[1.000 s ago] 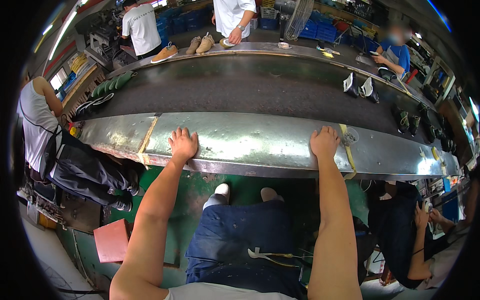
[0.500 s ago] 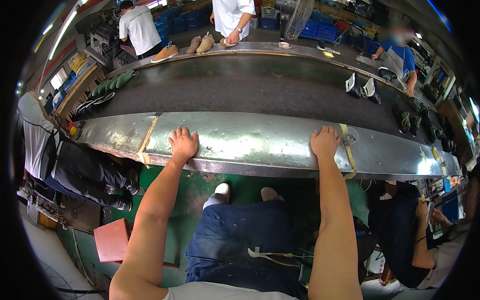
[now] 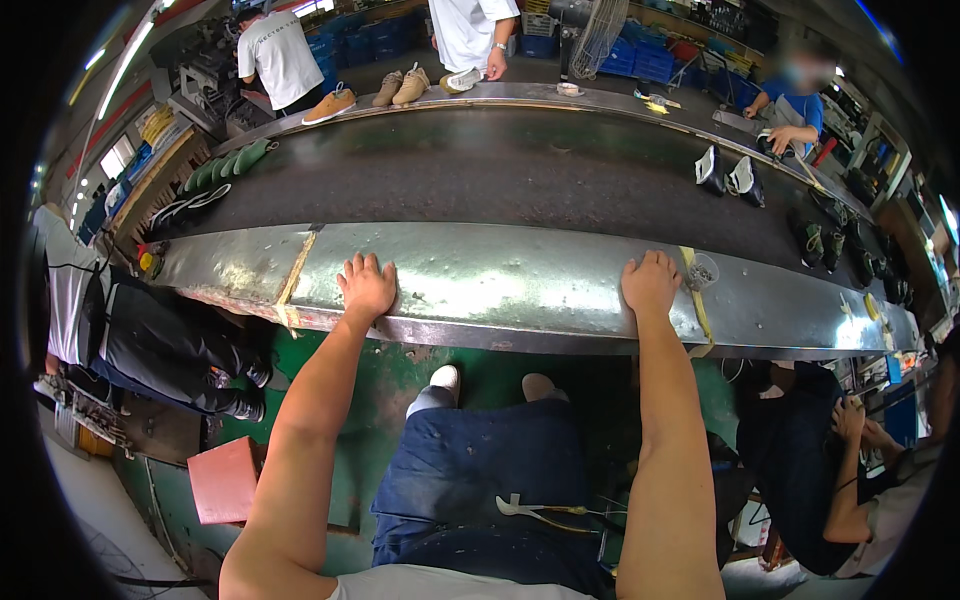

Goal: Inspecting and trimming shoes on an assembly line.

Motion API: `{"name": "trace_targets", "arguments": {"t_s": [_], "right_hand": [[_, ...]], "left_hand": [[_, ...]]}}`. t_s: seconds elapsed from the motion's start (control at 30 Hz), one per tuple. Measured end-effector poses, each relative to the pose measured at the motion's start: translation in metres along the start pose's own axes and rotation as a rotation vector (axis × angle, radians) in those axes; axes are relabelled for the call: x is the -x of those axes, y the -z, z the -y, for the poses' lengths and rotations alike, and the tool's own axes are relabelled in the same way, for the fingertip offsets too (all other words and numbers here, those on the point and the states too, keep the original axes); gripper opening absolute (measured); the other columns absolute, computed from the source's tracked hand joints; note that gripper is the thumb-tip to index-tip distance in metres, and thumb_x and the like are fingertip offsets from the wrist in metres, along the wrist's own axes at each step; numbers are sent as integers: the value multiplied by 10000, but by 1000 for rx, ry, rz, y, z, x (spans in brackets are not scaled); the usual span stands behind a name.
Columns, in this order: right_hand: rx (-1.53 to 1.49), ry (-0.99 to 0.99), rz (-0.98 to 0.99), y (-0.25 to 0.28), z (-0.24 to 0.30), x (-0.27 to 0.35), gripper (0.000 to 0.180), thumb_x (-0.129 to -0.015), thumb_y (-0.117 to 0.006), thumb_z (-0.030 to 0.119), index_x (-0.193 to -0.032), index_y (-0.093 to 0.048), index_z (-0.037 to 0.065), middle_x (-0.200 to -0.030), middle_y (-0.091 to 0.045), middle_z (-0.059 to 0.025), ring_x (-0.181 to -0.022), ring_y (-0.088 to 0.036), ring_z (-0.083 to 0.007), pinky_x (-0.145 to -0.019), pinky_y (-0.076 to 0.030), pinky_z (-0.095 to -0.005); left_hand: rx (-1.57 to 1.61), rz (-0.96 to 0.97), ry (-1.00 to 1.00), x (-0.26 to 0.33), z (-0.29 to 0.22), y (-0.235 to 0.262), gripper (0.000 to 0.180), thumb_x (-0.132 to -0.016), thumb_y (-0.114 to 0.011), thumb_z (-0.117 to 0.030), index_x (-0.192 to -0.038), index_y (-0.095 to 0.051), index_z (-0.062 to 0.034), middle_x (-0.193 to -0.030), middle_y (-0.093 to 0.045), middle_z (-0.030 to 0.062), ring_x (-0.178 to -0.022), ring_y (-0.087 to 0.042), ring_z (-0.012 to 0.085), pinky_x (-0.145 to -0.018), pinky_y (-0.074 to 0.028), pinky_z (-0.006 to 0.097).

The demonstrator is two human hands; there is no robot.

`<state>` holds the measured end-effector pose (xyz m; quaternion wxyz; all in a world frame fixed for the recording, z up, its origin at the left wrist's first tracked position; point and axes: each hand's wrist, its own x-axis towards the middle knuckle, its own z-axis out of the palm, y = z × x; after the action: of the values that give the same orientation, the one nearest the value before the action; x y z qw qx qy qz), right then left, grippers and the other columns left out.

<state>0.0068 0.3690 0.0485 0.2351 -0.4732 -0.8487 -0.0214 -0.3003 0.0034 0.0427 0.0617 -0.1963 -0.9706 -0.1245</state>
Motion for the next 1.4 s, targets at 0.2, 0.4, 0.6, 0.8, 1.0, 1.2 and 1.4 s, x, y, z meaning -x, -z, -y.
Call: {"name": "trace_targets", "arguments": {"t_s": [0.2, 0.4, 0.6, 0.8, 1.0, 1.2, 1.4], "right_hand": [[30, -24, 78, 6, 2, 0, 504, -932, -518, 364, -1294, -595, 21, -1383, -555, -151, -1344, -444, -342, -1118, -316, -499], [17, -24, 71, 4, 1, -1, 506, -933, -517, 365, -1294, -595, 20, -1378, -557, -150, -1345, -442, -340, -1123, -309, -500], [14, -26, 79, 4, 2, 0, 511, -933, -517, 366, -1300, -593, 19, -1381, -555, -152, -1350, -439, -337, -1129, -305, -499], [2, -7, 21, -1, -1, 0, 482, -917, -534, 350, -1241, -615, 3, -1366, -565, -163, -1329, -454, -338, -1090, -335, -526], [-8, -14, 20, 0, -1, 0, 490, -920, -530, 352, -1254, -611, 3, -1371, -561, -162, -1334, -449, -336, -1095, -331, -523], [15, -35, 72, 5, 3, 0, 507, -930, -523, 361, -1302, -595, 24, -1393, -554, -145, -1349, -446, -326, -1125, -314, -494], [18, -40, 81, 6, 4, 0, 504, -929, -524, 359, -1302, -597, 27, -1391, -555, -145, -1346, -449, -328, -1127, -312, -494]], "left_hand": [[-1, 8, 4, 1, 0, 1, 610, -985, -452, -468, -1420, -473, -42, -1544, -354, 200, -1460, -254, 430, -1189, -172, 592], [3, 8, 2, 0, 0, 0, 607, -984, -453, -466, -1417, -476, -41, -1548, -349, 202, -1460, -254, 429, -1188, -170, 593], [2, -5, 3, 1, 1, 0, 604, -981, -458, -460, -1413, -481, -38, -1538, -362, 199, -1452, -267, 426, -1184, -177, 593], [-12, 112, 27, 3, -6, 14, 649, -1001, -408, -472, -1488, -408, -43, -1600, -280, 199, -1496, -190, 413, -1209, -132, 573], [-6, 114, 27, 3, -7, 15, 650, -998, -412, -468, -1486, -407, -38, -1600, -281, 198, -1496, -191, 411, -1207, -134, 572], [-8, 109, 24, 4, -6, 15, 655, -996, -414, -466, -1489, -401, -35, -1599, -282, 199, -1494, -193, 410, -1207, -133, 570], [-8, 102, 26, 3, -4, 12, 653, -996, -417, -469, -1488, -405, -39, -1597, -284, 203, -1494, -196, 413, -1207, -135, 573]]}}
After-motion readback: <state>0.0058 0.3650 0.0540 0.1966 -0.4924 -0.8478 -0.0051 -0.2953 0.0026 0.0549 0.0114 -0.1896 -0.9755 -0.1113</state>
